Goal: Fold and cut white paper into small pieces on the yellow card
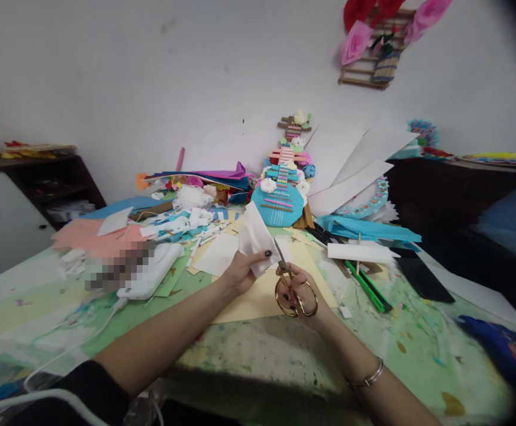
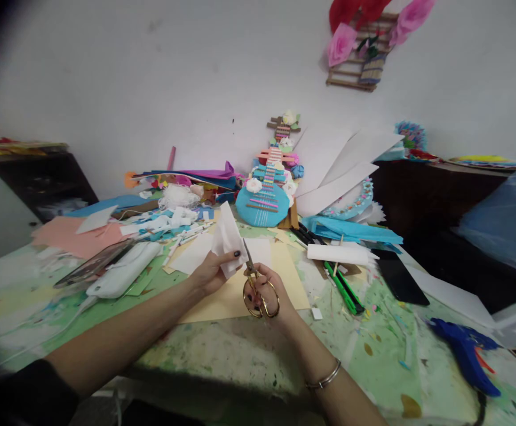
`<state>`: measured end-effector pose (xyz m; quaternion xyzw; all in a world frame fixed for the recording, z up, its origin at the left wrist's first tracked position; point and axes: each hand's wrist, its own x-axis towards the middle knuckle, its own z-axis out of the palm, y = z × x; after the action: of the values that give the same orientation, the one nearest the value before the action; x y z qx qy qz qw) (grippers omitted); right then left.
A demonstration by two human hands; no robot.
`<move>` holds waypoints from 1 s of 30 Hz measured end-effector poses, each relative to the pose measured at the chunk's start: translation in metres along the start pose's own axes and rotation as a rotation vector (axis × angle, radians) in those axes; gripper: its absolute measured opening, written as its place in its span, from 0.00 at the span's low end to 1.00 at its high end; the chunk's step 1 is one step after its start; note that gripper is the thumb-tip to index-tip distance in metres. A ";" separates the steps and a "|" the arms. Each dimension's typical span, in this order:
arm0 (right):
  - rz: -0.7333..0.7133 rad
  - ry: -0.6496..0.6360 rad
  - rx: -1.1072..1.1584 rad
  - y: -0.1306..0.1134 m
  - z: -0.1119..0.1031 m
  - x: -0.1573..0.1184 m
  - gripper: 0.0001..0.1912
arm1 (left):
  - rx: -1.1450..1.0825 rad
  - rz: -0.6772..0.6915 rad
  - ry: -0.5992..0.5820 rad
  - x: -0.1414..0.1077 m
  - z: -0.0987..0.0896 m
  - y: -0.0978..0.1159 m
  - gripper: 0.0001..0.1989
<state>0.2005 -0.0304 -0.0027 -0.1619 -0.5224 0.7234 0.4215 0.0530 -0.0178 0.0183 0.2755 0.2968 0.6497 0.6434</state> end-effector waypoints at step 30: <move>-0.070 0.055 0.057 0.006 -0.001 0.002 0.31 | 0.086 -0.082 -0.076 -0.006 -0.001 -0.006 0.17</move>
<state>0.1973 -0.0287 -0.0083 -0.1512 -0.4951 0.7181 0.4651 0.0564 -0.0236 0.0127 0.3151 0.3108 0.5985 0.6678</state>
